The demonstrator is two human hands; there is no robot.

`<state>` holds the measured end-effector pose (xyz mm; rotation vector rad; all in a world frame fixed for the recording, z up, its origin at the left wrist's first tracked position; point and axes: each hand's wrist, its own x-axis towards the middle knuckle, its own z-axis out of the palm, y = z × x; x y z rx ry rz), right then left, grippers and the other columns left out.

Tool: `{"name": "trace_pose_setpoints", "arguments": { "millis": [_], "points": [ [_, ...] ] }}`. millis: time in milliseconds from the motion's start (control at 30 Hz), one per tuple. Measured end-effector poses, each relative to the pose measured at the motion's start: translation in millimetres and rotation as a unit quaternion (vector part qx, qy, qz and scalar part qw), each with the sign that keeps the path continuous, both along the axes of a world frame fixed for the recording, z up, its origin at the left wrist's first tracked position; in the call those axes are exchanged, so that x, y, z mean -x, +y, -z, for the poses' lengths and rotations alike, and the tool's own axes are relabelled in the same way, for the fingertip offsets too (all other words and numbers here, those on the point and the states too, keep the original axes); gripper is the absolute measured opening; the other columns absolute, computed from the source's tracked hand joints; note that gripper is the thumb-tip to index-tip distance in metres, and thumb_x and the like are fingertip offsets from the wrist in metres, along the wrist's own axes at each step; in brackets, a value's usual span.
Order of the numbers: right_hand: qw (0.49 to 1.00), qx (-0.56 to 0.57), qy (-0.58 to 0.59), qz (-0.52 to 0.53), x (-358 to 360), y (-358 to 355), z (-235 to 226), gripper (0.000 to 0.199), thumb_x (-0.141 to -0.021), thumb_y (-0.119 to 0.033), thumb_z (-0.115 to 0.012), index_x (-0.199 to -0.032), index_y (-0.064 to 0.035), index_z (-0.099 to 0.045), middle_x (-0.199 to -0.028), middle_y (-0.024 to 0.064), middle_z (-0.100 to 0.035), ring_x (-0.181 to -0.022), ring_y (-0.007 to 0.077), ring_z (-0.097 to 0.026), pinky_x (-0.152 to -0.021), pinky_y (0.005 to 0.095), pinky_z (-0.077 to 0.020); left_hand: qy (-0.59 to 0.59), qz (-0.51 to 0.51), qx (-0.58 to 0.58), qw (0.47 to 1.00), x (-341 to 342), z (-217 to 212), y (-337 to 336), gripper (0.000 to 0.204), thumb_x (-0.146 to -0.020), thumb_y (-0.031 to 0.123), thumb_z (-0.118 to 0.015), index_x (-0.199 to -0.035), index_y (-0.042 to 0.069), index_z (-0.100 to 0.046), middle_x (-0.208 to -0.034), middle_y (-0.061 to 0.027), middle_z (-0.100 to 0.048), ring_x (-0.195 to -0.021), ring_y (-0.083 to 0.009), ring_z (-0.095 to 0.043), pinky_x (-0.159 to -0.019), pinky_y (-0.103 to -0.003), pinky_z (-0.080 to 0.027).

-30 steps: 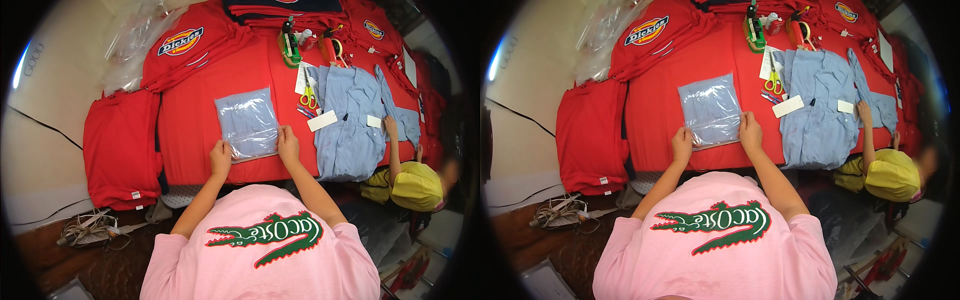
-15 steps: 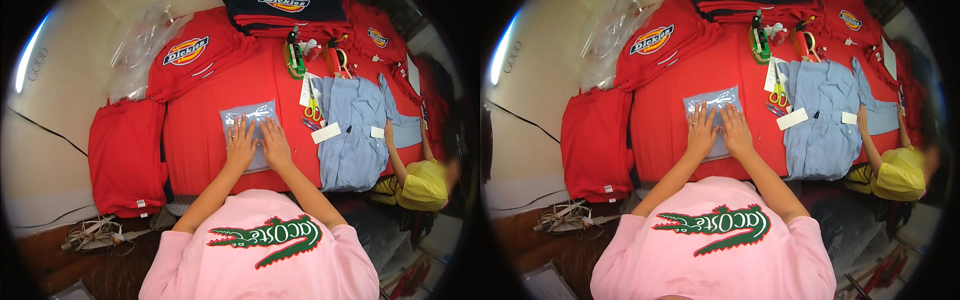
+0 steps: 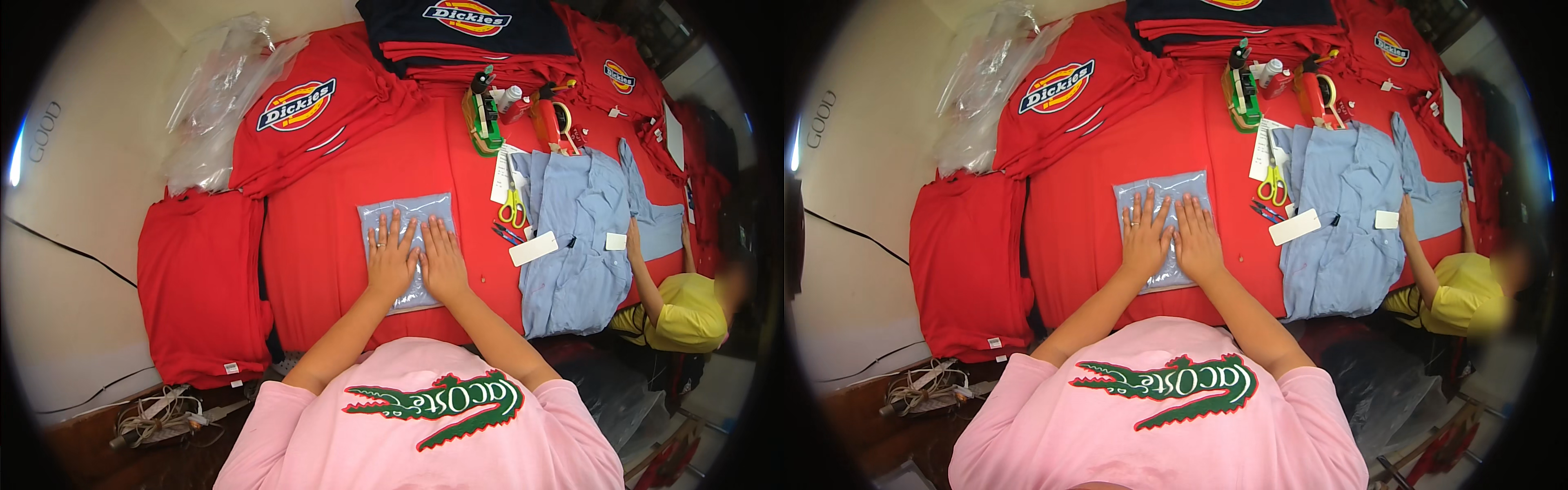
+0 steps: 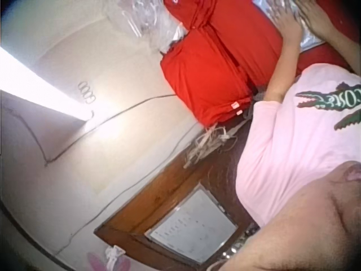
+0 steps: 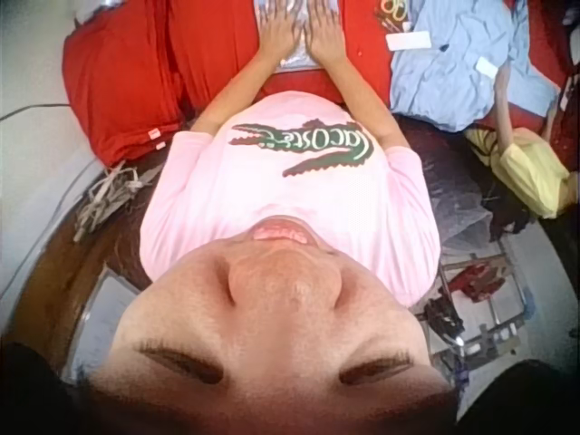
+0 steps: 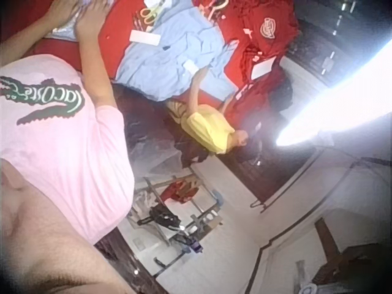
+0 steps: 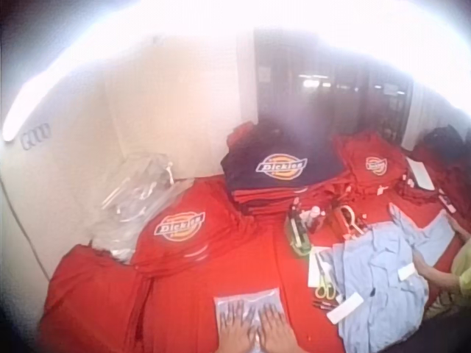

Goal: The person sorts red and blue shirts, places a blue shirt into a plastic bag, and then handles bubble wrap.

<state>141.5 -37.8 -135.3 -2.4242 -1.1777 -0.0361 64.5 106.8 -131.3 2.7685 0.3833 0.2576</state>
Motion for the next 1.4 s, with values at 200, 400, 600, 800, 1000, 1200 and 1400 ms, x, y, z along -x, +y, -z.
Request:
{"name": "trace_pose_setpoints", "arguments": {
  "millis": [200, 400, 600, 800, 1000, 1200, 1400],
  "points": [
    [1.0, 0.004, 0.018, -0.003, -0.6, 0.4, 1.2, 0.061, -0.106, -0.021, -0.047, -0.161, 0.001, -0.033, -0.169, 0.0232, -0.03, -0.158, 0.0369, -0.028, -0.128, 0.0514, -0.0234, 0.007, 0.007, 0.015, 1.0, -0.5, 2.0, 2.4, 0.063, -0.106, 0.036, -0.053, -0.164, 0.019, -0.038, -0.175, -0.0182, -0.016, -0.16, -0.0432, -0.016, -0.127, -0.061, -0.013],
    [1.0, -0.023, 0.017, -0.002, -2.1, 1.4, -2.1, 0.059, -0.103, -0.021, -0.054, -0.158, -0.0008, -0.041, -0.166, 0.0224, -0.036, -0.154, 0.0375, -0.035, -0.126, 0.05, -0.0272, -0.009, 0.014, 0.03, 0.999, -0.3, 1.8, 5.8, 0.064, -0.106, 0.035, -0.054, -0.164, 0.016, -0.037, -0.174, -0.0202, -0.017, -0.16, -0.0447, -0.016, -0.126, -0.063, -0.014],
    [0.899, -0.306, 0.258, 0.176, -63.9, 19.1, -2.4, 0.05, -0.094, -0.021, -0.072, -0.139, -0.0021, -0.061, -0.124, 0.0182, -0.068, -0.11, 0.0329, -0.065, -0.096, 0.0451, -0.0512, 0.002, 0.013, 0.243, 0.97, 16.1, -14.6, 30.8, 0.063, -0.107, 0.044, -0.054, -0.161, 0.013, -0.043, -0.173, -0.0214, -0.021, -0.161, -0.0399, -0.017, -0.128, -0.055, -0.017],
    [0.948, -0.054, 0.247, 0.193, -104.2, 42.5, -7.6, 0.032, -0.088, -0.009, -0.08, -0.116, 0.0032, -0.068, -0.104, 0.0159, -0.07, -0.096, 0.0226, -0.068, -0.085, 0.0363, -0.0551, 0.146, -0.072, 0.801, 0.575, 103.8, -5.8, 35.0, 0.085, -0.101, 0.069, -0.049, -0.153, 0.002, -0.047, -0.159, -0.0207, -0.048, -0.146, -0.0379, -0.048, -0.118, -0.055, -0.04],
    [0.794, -0.341, 0.503, -0.034, 31.3, 56.1, -107.4, 0.016, -0.083, 0.004, -0.077, -0.095, -0.0023, -0.068, -0.108, 0.0093, -0.075, -0.098, 0.0175, -0.069, -0.087, 0.0335, -0.0564, -0.035, -0.005, 0.961, 0.273, 161.6, -33.7, 51.4, 0.114, -0.087, 0.091, -0.048, -0.152, -0.003, -0.044, -0.152, -0.0241, -0.054, -0.14, -0.0367, -0.054, -0.116, -0.06, -0.042],
    [0.9, -0.166, 0.214, -0.341, 95.8, 34.0, -206.8, 0.024, -0.078, 0.003, -0.074, -0.1, -0.0077, -0.071, -0.111, 0.0079, -0.075, -0.105, 0.0322, -0.069, -0.093, 0.0428, -0.0543, -0.077, -0.133, 0.862, 0.483, 152.7, -98.0, 85.8, 0.055, -0.096, 0.028, -0.062, -0.141, -0.001, -0.055, -0.134, -0.0167, -0.067, -0.121, -0.0293, -0.067, -0.104, -0.049, -0.055],
    [0.725, -0.293, 0.204, -0.589, 93.5, -19.2, -405.7, 0.016, -0.085, -0.012, -0.075, -0.102, -0.0121, -0.074, -0.106, 0.0073, -0.075, -0.093, 0.0262, -0.072, -0.08, 0.037, -0.054, -0.257, -0.055, 0.806, 0.53, 71.0, -171.0, 155.9, 0.053, -0.093, 0.013, -0.061, -0.144, 0.002, -0.051, -0.137, -0.0109, -0.064, -0.126, -0.0268, -0.062, -0.11, -0.045, -0.05]
  ]
}}
